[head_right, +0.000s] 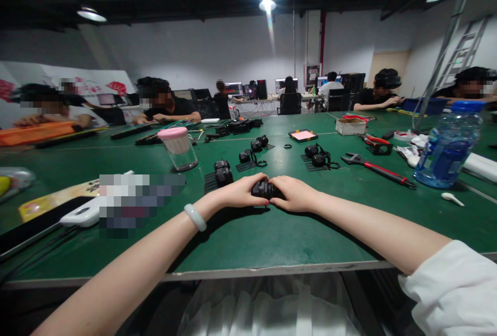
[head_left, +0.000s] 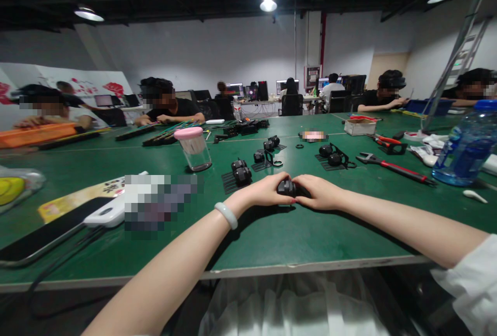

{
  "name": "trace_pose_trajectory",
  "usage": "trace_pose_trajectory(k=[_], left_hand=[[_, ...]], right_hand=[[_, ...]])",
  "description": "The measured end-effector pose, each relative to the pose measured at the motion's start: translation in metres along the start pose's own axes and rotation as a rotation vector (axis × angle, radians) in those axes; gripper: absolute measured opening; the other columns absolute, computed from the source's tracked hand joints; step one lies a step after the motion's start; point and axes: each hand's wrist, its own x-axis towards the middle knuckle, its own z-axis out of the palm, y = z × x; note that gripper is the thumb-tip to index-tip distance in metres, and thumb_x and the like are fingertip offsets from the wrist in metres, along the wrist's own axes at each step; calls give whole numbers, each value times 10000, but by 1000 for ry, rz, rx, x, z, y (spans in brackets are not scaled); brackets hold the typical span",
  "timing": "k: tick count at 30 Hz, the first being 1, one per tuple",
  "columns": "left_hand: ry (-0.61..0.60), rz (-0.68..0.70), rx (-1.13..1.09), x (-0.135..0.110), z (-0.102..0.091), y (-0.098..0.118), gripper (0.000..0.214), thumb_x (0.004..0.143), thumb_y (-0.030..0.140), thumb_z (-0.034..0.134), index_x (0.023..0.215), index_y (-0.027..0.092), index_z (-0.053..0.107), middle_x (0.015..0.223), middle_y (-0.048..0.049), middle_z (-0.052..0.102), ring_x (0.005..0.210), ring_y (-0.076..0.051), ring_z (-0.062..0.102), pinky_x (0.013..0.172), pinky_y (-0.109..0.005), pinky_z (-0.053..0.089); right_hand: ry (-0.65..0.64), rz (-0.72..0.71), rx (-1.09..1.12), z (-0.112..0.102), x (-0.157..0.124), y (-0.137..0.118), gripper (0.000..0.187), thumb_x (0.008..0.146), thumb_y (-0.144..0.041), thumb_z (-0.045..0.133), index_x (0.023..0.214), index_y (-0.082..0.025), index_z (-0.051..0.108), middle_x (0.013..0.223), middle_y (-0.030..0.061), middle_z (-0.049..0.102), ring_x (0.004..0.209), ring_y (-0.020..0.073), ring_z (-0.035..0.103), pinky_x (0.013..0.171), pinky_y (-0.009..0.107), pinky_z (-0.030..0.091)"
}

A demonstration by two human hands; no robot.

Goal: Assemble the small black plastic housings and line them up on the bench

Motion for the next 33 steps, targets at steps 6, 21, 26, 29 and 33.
trace_pose_trajectory(k=[6,21,26,29,33], left_hand=[[-9,-12,13,0,0,-2,521,604,495,546,1008,185,437,879,-19,522,756,-163,494,639,-237,368],[-15,-19,24,0,0,-1,514,607,485,547,1015,194,433,881,-12,517,761,-163,493,647,-237,367],[-17,-19,24,1,0,-2,517,607,488,547,1018,194,434,884,-13,520,762,-162,494,649,-236,367],[-16,-24,25,1,0,-2,517,606,483,552,1019,196,433,883,-15,521,760,-163,496,649,-236,368],[-18,-31,28,1,0,-2,521,602,484,554,1018,195,435,881,-17,522,760,-165,498,649,-236,370]], right_hand=[[-9,-1,-29,0,-1,1,374,709,-245,501,1054,-120,436,987,107,541,898,198,497,775,322,397],[-13,-2,-43,0,-1,1,354,722,-253,490,1046,-120,441,967,111,550,883,194,504,758,317,400],[-9,-3,-41,0,-1,2,354,721,-244,492,1049,-121,440,960,110,553,886,195,505,749,316,401],[-6,-7,-39,0,-1,2,356,722,-238,490,1055,-123,435,961,107,552,885,195,506,747,314,401],[-6,-5,-44,0,-2,2,351,723,-236,488,1052,-125,437,961,105,551,887,197,506,745,315,402]])
